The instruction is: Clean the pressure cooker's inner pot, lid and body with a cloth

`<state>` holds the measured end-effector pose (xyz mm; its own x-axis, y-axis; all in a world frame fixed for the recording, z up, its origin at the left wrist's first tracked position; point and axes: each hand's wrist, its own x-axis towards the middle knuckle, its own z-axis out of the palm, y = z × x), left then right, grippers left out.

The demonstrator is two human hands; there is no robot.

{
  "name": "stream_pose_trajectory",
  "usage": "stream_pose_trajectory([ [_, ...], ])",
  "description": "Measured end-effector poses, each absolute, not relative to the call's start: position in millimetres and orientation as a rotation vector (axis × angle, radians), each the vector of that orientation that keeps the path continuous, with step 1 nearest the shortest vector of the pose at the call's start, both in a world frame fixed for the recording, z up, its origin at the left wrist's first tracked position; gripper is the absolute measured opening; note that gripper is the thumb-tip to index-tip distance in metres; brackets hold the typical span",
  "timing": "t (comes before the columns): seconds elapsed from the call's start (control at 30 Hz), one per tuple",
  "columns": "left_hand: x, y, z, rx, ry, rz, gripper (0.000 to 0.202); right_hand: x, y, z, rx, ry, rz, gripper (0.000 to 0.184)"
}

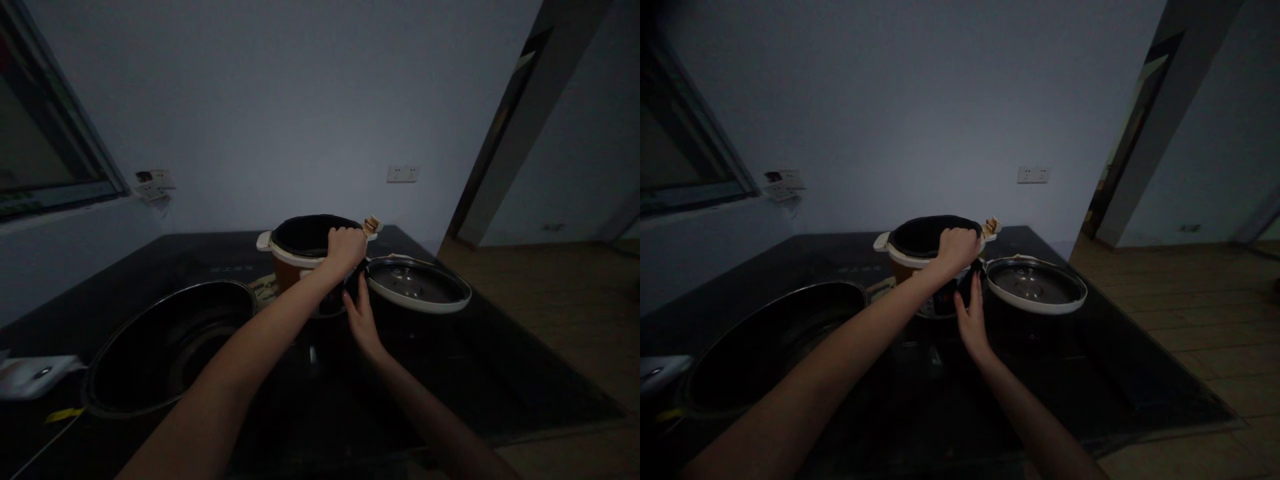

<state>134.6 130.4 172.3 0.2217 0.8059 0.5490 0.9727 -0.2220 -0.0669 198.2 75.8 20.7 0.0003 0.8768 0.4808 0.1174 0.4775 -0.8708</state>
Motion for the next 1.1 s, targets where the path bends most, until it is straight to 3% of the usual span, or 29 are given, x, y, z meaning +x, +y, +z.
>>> stream_pose_trajectory([
  [0.23,118,105,186,-2.008,-1.699,-0.728,0.04,195,63,25,-0.941,-1.65,0.413,0.058],
  [0.4,97,40,195,-1.974,-1.545,-1.187,0.024,196,61,35,-0.854,-1.902,0.094,0.051],
  [0.53,93,-6,161,-2.089,-1.494,-1.537,0.017,179,59,44,-0.76,-2.062,0.125,0.052],
  [0.73,84,-9,88,-1.923,-1.571,-1.996,0.025,160,55,50,-0.659,-2.161,0.198,0.057],
  [0.9,78,16,65,-1.897,-1.588,-2.112,0.038,177,53,56,-0.412,-2.164,0.251,0.056],
  [1.1,96,33,52,-1.787,-1.591,-2.104,0.05,204,52,74,-0.487,-1.986,0.178,0.039],
])
